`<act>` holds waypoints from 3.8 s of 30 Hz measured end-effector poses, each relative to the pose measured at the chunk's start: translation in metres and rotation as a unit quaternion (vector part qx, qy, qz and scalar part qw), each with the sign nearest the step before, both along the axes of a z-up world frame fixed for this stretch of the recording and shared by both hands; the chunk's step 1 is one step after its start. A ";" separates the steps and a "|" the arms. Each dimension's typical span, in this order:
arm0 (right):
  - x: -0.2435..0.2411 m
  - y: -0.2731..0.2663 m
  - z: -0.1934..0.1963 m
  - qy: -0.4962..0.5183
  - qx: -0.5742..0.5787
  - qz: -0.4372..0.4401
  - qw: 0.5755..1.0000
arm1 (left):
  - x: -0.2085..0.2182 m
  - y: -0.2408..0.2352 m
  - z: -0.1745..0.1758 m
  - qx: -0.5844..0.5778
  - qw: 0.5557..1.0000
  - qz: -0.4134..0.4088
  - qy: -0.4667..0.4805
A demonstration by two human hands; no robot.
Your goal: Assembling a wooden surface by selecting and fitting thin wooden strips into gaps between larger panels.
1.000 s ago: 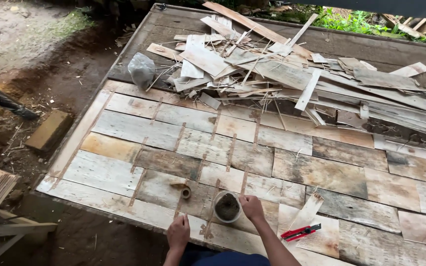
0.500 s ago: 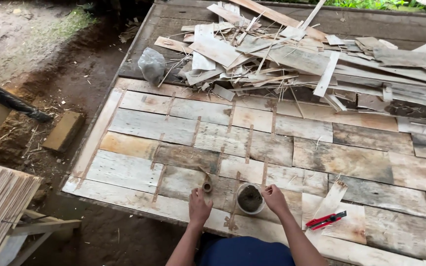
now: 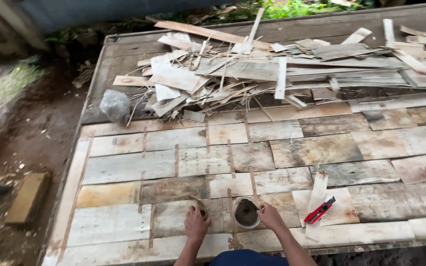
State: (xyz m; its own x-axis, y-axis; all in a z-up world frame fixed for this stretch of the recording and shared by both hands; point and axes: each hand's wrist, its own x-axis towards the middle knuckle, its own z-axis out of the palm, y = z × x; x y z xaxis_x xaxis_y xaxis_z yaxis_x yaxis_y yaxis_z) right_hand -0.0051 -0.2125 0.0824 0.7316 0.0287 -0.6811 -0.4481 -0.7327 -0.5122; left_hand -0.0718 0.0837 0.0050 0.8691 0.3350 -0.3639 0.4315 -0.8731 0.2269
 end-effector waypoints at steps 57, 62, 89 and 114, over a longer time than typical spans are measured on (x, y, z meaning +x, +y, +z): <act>-0.017 0.187 0.054 -0.160 0.223 0.038 0.961 | 0.009 0.058 0.071 -0.625 0.778 -0.045 -0.050; -0.019 0.177 0.041 -0.212 0.230 0.034 0.949 | 0.010 0.051 0.066 -0.632 0.769 -0.061 -0.070; -0.004 0.146 0.063 -0.186 0.250 0.070 0.948 | 0.013 0.020 0.076 -0.542 0.837 -0.040 -0.069; 0.011 0.080 0.031 -0.188 0.442 0.082 0.873 | 0.006 -0.061 0.076 -0.792 0.568 0.222 -0.031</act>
